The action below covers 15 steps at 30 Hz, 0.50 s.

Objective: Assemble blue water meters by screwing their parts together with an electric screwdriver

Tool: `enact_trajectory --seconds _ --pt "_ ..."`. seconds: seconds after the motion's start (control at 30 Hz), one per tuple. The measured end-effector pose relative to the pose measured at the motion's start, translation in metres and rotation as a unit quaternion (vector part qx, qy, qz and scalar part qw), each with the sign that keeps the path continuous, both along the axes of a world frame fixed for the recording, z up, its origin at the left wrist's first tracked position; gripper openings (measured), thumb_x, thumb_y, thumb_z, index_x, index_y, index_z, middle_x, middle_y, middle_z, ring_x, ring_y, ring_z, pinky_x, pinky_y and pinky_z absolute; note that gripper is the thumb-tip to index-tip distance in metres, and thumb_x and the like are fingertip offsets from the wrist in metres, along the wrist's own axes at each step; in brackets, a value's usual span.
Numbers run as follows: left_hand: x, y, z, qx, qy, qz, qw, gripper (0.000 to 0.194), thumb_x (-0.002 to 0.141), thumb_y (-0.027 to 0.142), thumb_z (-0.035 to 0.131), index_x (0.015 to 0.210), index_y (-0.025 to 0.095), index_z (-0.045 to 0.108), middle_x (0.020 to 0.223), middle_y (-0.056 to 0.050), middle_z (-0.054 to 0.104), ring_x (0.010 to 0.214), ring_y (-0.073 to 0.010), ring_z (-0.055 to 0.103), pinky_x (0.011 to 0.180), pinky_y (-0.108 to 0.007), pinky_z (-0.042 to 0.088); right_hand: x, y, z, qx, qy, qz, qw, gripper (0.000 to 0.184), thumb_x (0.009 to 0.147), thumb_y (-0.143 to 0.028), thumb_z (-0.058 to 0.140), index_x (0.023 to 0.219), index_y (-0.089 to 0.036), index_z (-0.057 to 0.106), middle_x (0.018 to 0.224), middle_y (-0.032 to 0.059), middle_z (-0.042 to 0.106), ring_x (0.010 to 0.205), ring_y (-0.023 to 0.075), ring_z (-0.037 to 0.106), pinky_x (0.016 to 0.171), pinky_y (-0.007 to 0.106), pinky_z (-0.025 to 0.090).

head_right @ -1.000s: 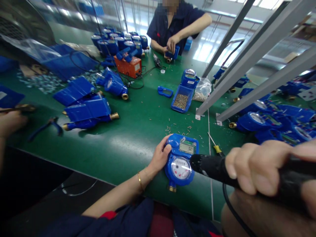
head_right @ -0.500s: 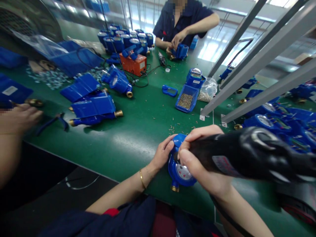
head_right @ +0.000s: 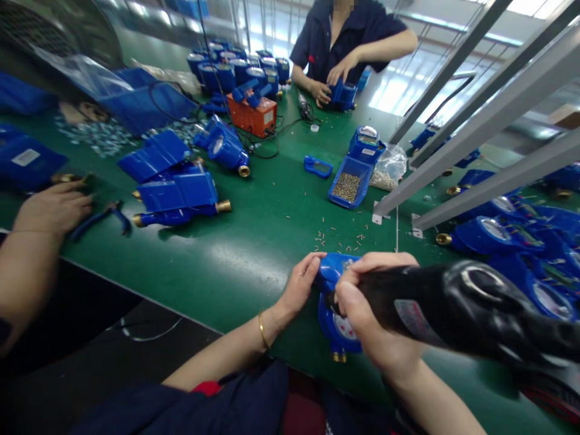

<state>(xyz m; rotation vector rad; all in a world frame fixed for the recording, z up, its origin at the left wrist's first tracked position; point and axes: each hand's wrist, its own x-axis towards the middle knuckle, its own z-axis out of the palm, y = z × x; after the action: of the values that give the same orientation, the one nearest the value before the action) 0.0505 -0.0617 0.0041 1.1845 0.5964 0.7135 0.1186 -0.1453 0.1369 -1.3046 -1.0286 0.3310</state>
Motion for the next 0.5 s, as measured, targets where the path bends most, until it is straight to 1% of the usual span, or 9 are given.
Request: enact_trajectory --seconds 0.03,0.1,0.2,0.27,0.4,0.5 --pt "0.0 -0.001 0.0 -0.001 -0.002 -0.001 1.0 0.044 0.091 0.053 0.049 0.107 0.016 0.066 0.09 -0.003 0.064 0.084 -0.0177 0.055 0.073 -0.026 0.043 -0.007 0.0 -0.001 0.025 0.003 -0.035 0.999 0.022 0.084 -0.014 0.068 0.099 -0.022 0.054 0.063 -0.0066 0.055 0.048 0.0112 0.051 0.052 0.028 0.047" --pt "-0.001 -0.002 0.0 -0.004 -0.01 -0.003 1.0 0.044 0.091 0.053 0.05 0.108 0.016 0.066 0.092 -0.003 0.065 0.084 -0.0175 0.055 0.072 -0.026 0.043 -0.016 0.0 -0.002 0.053 0.008 -0.052 0.997 0.024 0.083 -0.007 0.066 0.098 -0.021 0.054 0.061 -0.0072 0.055 0.047 0.0112 0.051 0.052 0.028 0.047" --pt "-0.002 -0.003 0.0 -0.009 -0.02 0.001 1.0 0.043 0.091 0.054 0.051 0.108 0.017 0.065 0.095 -0.003 0.065 0.084 -0.0171 0.055 0.071 -0.025 0.043 -0.019 0.003 0.001 0.04 0.009 -0.032 0.999 0.022 0.081 -0.006 0.066 0.09 -0.021 0.054 0.06 -0.0069 0.055 0.047 0.0118 0.052 0.05 0.028 0.046" --pt "-0.003 -0.003 -0.001 -0.013 -0.021 0.004 1.0 0.043 0.091 0.055 0.052 0.108 0.017 0.065 0.093 -0.003 0.065 0.082 -0.0166 0.055 0.07 -0.025 0.043 -0.017 0.003 0.003 0.035 0.007 -0.022 0.999 0.02 0.081 -0.006 0.066 0.087 -0.021 0.054 0.06 -0.0064 0.055 0.047 0.012 0.053 0.049 0.028 0.046" --pt "-0.003 -0.004 -0.004 -0.025 -0.025 0.002 0.999 0.045 0.09 0.058 0.054 0.107 0.018 0.065 0.083 -0.001 0.061 0.073 -0.0146 0.05 0.064 -0.024 0.038 -0.013 0.0 0.006 0.034 0.02 0.008 0.999 0.014 0.084 -0.011 0.066 0.086 -0.021 0.056 0.058 -0.0063 0.054 0.047 0.0125 0.051 0.049 0.031 0.045" --pt "-0.001 -0.005 -0.005 -0.031 -0.017 0.0 0.999 0.047 0.088 0.06 0.055 0.107 0.019 0.066 0.071 0.002 0.053 0.064 -0.0131 0.042 0.058 -0.025 0.031 -0.014 -0.004 0.007 0.028 0.05 0.007 0.998 0.011 0.084 -0.013 0.065 0.085 -0.022 0.057 0.056 -0.0066 0.051 0.046 0.0123 0.047 0.051 0.032 0.042"
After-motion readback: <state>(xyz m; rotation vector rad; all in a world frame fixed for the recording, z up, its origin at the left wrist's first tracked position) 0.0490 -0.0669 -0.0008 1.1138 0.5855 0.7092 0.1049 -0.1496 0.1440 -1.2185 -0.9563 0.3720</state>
